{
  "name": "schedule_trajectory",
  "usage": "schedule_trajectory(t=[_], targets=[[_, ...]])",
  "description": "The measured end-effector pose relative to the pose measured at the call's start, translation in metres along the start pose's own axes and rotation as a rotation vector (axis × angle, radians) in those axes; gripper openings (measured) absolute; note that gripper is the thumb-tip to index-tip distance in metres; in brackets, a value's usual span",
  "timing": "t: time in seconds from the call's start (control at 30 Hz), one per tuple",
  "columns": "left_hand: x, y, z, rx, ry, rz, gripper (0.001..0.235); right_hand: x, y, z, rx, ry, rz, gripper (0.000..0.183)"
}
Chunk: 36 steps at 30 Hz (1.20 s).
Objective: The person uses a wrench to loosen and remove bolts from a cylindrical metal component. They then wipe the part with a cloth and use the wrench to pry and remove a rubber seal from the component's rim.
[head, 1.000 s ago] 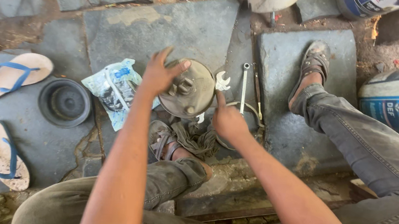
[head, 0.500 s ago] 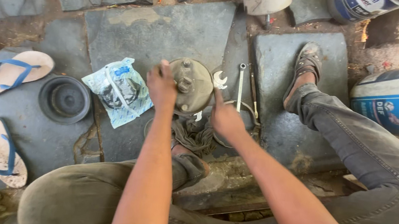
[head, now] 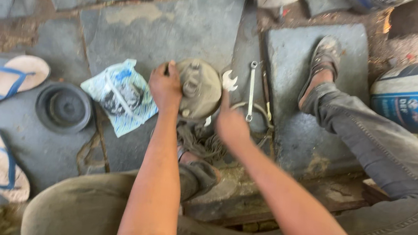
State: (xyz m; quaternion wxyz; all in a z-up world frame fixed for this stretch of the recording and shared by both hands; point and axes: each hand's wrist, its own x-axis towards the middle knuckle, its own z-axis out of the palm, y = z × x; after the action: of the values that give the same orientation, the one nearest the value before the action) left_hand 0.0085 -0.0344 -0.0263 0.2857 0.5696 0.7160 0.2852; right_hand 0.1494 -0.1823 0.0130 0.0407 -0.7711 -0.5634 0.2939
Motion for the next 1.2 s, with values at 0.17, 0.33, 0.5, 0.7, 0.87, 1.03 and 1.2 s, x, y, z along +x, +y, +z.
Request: schedule_trajectory(t=[0.17,0.33,0.5,0.7,0.87,1.03,1.2], targets=[[0.001,-0.003,0.0,0.024,-0.008,0.021,0.035,-0.039,-0.007,0.005,0.076,-0.225,0.179,0.09],[-0.002,-0.011,0.0,0.012,0.017,0.12,0.034,-0.015,-0.012,0.024,0.076,0.003,0.155,0.085],[-0.005,-0.001,-0.004,-0.015,-0.026,0.03,0.033,-0.047,-0.027,0.034,-0.04,-0.133,0.141,0.088],[-0.004,0.007,-0.009,0.004,-0.038,0.017,0.033,-0.021,-0.017,0.038,0.079,-0.016,0.15,0.093],[0.0,-0.002,-0.002,-0.039,-0.032,-0.003,0.033,-0.03,-0.004,0.046,0.026,-0.187,0.304,0.088],[-0.013,-0.022,0.003,0.07,-0.027,0.061,0.037,-0.064,0.01,0.033,0.066,0.003,0.209,0.076],[-0.004,0.0,-0.003,0.028,-0.02,0.01,0.034,-0.064,-0.021,0.037,-0.015,-0.043,0.052,0.091]])
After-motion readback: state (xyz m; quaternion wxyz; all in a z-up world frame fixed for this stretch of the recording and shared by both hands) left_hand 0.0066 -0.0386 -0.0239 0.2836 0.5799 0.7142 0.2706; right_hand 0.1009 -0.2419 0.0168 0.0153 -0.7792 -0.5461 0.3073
